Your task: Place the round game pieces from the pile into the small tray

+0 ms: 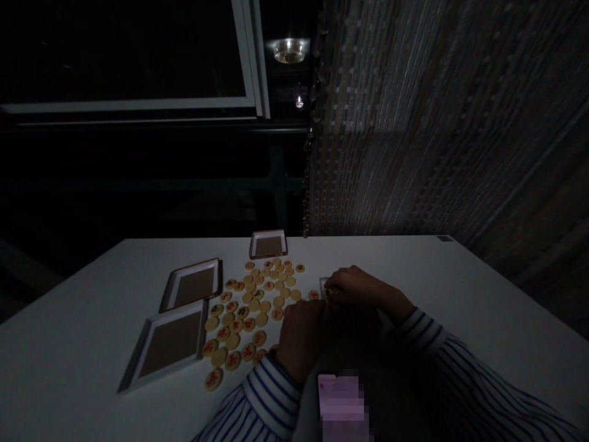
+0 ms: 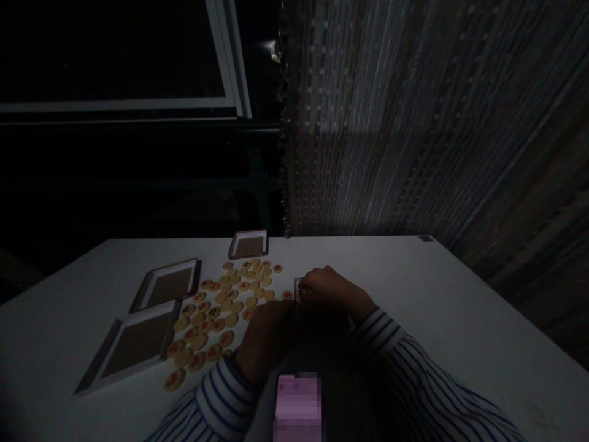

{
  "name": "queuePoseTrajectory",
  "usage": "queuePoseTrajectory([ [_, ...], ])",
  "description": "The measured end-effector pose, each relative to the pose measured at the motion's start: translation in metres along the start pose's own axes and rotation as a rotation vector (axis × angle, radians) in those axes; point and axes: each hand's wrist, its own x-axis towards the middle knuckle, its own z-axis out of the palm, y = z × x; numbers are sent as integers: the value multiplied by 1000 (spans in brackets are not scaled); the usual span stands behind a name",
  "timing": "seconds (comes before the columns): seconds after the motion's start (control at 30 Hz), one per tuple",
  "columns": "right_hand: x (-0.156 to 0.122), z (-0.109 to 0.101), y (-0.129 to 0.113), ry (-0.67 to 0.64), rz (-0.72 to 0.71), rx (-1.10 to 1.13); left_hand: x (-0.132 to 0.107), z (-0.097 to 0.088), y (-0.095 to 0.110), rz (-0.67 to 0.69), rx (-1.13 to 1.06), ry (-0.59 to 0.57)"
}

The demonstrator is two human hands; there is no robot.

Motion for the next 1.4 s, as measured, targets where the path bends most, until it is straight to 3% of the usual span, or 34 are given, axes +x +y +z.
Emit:
queuePoseTrajectory([
  [0.3, -2, -5, -1, -38, -3, 38, -2, -3, 2, 16, -35, 21],
  [0.73, -2, -7, -3, -49, -39, 6, -2, -5, 3, -11, 16, -45],
  [0.93, -4, -15, -5, 55, -17, -28, -2, -6, 4, -6, 10, -31],
  [1.17, -4, -25, -7, 257, 81, -34, -4, -1, -5, 16, -38, 118],
  [1.4, -4, -28, -13, 257, 61, -35, -7, -4, -8, 24, -90, 216],
])
